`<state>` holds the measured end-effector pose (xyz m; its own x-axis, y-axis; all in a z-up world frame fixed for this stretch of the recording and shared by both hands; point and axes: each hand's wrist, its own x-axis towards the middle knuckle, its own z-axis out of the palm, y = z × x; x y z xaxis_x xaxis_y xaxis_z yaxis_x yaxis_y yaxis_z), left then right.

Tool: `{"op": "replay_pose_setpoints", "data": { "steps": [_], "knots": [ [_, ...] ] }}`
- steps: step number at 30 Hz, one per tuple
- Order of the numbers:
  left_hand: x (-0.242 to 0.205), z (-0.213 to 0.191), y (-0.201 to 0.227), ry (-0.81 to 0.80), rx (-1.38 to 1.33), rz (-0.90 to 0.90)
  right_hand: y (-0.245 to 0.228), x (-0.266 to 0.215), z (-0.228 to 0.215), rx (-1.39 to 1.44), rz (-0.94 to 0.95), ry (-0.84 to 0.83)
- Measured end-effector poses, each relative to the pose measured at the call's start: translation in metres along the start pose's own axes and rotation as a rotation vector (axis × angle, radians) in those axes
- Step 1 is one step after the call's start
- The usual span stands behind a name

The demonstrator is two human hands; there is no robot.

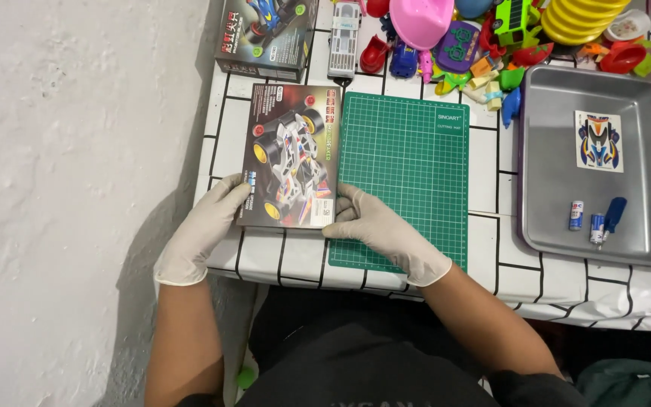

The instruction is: The person places a red toy car into a box and adds a sticker sheet. They then open a second box, remove a yellow toy car, and proceed to assemble a black plastic chassis by attaching wheels and other components on a green cutting mat.

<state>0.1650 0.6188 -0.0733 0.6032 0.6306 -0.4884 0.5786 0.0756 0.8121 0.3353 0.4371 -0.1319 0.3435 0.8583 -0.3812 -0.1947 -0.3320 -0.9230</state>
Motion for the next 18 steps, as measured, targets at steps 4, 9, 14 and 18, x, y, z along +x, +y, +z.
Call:
{"op": "replay_pose_setpoints", "data": {
  "steps": [4,9,14,18],
  "knots": [
    [0.015,-0.002,-0.016,0.016,-0.001,-0.033,-0.036,-0.013,0.008,-0.094,0.093,0.049],
    [0.03,-0.003,-0.031,0.044,0.088,-0.071,-0.001,-0.003,-0.002,-0.173,0.111,0.088],
    [0.034,0.002,-0.035,0.084,0.071,-0.08,-0.002,-0.002,-0.002,-0.114,0.092,0.145],
    [0.025,0.002,-0.025,0.104,0.033,-0.067,-0.001,0.001,-0.001,-0.047,0.086,0.173]
  ]
}}
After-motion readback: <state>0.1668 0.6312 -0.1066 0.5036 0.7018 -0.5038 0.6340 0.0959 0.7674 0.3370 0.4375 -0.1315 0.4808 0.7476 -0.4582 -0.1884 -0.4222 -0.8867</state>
